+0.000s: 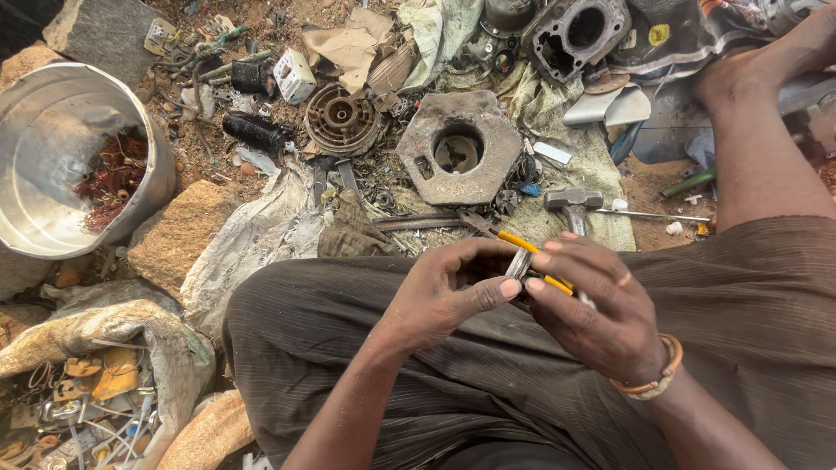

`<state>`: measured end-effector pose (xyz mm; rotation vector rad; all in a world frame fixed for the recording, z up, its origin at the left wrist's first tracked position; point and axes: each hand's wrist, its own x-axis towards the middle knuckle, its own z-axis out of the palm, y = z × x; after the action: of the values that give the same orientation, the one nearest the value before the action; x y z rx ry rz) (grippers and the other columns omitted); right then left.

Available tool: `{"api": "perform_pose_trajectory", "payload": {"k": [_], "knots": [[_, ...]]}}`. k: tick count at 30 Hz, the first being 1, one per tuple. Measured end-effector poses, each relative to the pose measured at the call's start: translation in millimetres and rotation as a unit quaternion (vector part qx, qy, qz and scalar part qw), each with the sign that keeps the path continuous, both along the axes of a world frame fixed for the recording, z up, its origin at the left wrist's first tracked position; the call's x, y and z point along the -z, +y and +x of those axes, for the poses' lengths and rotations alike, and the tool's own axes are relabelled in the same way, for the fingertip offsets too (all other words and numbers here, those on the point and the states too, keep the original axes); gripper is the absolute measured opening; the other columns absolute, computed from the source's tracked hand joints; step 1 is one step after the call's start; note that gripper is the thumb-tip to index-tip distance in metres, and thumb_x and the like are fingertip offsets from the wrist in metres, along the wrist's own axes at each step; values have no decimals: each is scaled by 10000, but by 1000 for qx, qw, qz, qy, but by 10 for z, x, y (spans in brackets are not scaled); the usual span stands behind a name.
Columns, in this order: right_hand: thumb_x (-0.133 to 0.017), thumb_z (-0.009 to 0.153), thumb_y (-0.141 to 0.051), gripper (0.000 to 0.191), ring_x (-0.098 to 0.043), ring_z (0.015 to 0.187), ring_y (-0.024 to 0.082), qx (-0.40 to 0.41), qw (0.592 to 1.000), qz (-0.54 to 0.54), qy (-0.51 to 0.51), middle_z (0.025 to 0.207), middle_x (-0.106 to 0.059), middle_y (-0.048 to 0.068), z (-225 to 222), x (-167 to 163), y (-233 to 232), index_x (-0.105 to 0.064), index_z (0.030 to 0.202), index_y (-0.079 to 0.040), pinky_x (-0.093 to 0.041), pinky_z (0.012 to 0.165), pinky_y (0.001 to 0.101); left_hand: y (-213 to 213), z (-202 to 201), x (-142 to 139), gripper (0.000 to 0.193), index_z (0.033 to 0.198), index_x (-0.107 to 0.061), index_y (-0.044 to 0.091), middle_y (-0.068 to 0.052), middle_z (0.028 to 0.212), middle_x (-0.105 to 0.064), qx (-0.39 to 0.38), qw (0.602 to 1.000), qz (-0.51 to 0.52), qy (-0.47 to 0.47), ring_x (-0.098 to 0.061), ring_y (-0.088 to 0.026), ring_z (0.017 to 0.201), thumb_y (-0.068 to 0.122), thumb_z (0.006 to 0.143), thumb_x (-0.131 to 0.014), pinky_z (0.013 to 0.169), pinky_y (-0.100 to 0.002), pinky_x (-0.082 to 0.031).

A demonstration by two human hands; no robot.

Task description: The person sits on the ground and uses pliers and a screwdriver to disassemble a small electronic component, likely a motor or solenoid. They remove wires and internal parts, placing them into a nearby metal bucket.

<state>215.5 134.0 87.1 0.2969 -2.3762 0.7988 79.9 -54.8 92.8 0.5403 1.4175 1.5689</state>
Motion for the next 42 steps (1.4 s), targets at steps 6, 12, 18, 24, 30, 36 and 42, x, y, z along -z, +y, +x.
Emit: {"api": "perform_pose_trajectory", "payload": {"k": [6,12,18,24,30,36,42], "knots": [[-915,665,-303,917,-655,1249,247,34,974,-193,-112,1439,-565,126,18,181,-86,-485,1453,-114,-587,981,356,13,49,86,648,1344,-654,-9,-120,1194,-691,-42,998,5,56,-693,-193,1105,340,832,-844,985,-356,-594],[-938,697,-198,785,-687,1173,239,91,992,-63,-66,1336,-608,112,58,246,-122,-574,1390,-131,-642,943,336,-3,65,127,665,1378,-646,-27,-136,1261,-657,-29,999,39,4,-656,-205,1156,311,846,-856,1014,-348,-567],[-919,685,-180,779,-685,1109,253,96,991,-32,-89,1288,-607,129,41,242,-145,-582,1385,-117,-641,879,321,60,87,151,629,1377,-607,-40,-149,1222,-669,-51,994,34,-89,-656,-201,1136,156,816,-812,979,-341,-579],[-925,739,-209,774,-680,1134,247,102,992,-25,-69,1300,-592,132,46,251,-185,-565,1419,-129,-644,906,316,114,126,130,555,1356,-607,-55,-138,1192,-681,-62,995,19,-79,-655,-188,1103,52,814,-657,964,-330,-571],[-925,726,-245,780,-682,1143,247,88,993,-60,-48,1301,-603,134,43,311,-167,-561,1408,-140,-617,907,312,70,90,117,502,1340,-651,-64,-132,1211,-679,-64,995,59,-41,-644,-194,1124,64,855,-620,1028,-338,-548],[-915,715,-250,748,-716,1144,239,25,987,-134,-85,1265,-681,133,0,286,-34,-565,1358,-96,-641,969,336,-55,18,83,558,1363,-619,-37,-122,1283,-638,-28,996,77,35,-639,-198,1226,190,871,-751,1105,-348,-539],[-908,706,-254,684,-728,1091,220,-42,948,-254,-186,1194,-706,144,53,150,102,-617,1295,-67,-637,952,343,-106,26,35,548,1350,-681,37,-123,1318,-711,-20,972,61,226,-683,-236,1257,250,865,-817,1121,-390,-545]]}}
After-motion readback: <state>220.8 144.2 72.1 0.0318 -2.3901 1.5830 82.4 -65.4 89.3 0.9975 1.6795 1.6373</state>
